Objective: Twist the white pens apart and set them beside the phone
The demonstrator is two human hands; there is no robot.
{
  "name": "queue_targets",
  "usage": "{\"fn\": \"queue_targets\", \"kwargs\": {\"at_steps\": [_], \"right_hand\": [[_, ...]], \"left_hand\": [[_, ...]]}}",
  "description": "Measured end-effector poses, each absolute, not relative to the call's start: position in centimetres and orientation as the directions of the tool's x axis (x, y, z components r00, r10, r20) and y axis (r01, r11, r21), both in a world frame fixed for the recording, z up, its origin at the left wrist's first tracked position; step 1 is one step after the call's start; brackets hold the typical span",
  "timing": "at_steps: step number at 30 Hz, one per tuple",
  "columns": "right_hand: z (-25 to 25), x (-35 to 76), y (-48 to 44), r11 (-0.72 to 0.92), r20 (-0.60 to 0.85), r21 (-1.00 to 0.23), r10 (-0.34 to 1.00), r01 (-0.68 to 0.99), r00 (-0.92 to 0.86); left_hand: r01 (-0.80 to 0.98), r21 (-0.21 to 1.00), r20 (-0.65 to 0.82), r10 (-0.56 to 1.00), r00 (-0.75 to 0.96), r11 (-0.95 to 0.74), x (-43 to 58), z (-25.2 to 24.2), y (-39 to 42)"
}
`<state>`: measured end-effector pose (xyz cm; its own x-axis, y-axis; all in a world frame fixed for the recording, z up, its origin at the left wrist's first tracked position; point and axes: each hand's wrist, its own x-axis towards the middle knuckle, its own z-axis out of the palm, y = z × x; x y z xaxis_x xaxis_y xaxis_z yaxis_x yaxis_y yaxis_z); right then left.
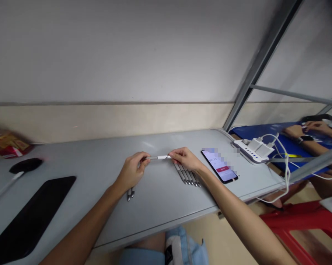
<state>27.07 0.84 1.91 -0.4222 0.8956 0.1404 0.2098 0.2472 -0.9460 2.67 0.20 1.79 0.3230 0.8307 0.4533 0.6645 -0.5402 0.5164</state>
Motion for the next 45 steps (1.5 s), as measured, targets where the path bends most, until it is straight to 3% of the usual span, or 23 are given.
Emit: {"fn": "queue_targets", "kwargs": {"at_steps": [9, 13, 17, 19, 23, 27, 31, 39, 45], "right_hand": [[2.4, 26.1, 0.1, 0.432, 0.281, -0.843, 0.863, 0.322, -0.42], [2.5, 25.8, -0.2, 0.35, 0.218, -0.908, 0.864, 0.231, -0.454], [2.7, 25.8, -0.3, 0.14, 0.097, -0.989, 0.855, 0.047, -0.509], [2.7, 25.7, -0.2, 0.019, 0.045, -0.998, 0.874, -0.058, -0.484], [2.3, 25.5, 0.5, -0.124, 0.005, -0.938, 0.929, -0.325, -0.369], [1.8, 25.6, 1.1, -0.169, -0.006, -0.797, 0.962, -0.579, -0.273], [2.1, 26.0, 1.2, -0.186, 0.059, -0.643, 0.955, -0.743, -0.29], [2.6, 26.7, 1.0, -0.186, 0.076, -0.631, 0.951, -0.753, -0.299], [2.8, 26.6, 1.0, -0.147, 0.089, -0.645, 0.96, -0.75, -0.264]], "left_hand": [[0.693, 0.345, 0.327, 0.773, 0.544, -0.633, 3.2, 1.2, 0.0], [0.729, 0.168, 0.426, 0.715, 0.554, -0.664, 3.0, 1.4, 0.0], [0.741, 0.018, 0.519, 0.64, 0.567, -0.671, 3.3, 2.2, -0.6], [0.74, 0.031, 0.534, 0.637, 0.556, -0.672, 3.5, 2.4, -0.8], [0.739, 0.186, 0.503, 0.709, 0.494, -0.647, 4.1, 2.2, -1.0], [0.706, 0.29, 0.432, 0.747, 0.506, -0.646, 4.3, 2.2, -1.0], [0.764, 0.272, 0.46, 0.776, 0.431, -0.585, 3.8, 2.3, -0.7], [0.972, 0.013, 0.461, 0.864, 0.203, -0.235, 2.1, 1.6, 0.6], [0.995, 0.015, 0.304, 0.948, 0.09, -0.099, 0.9, 1.6, 1.0]]}}
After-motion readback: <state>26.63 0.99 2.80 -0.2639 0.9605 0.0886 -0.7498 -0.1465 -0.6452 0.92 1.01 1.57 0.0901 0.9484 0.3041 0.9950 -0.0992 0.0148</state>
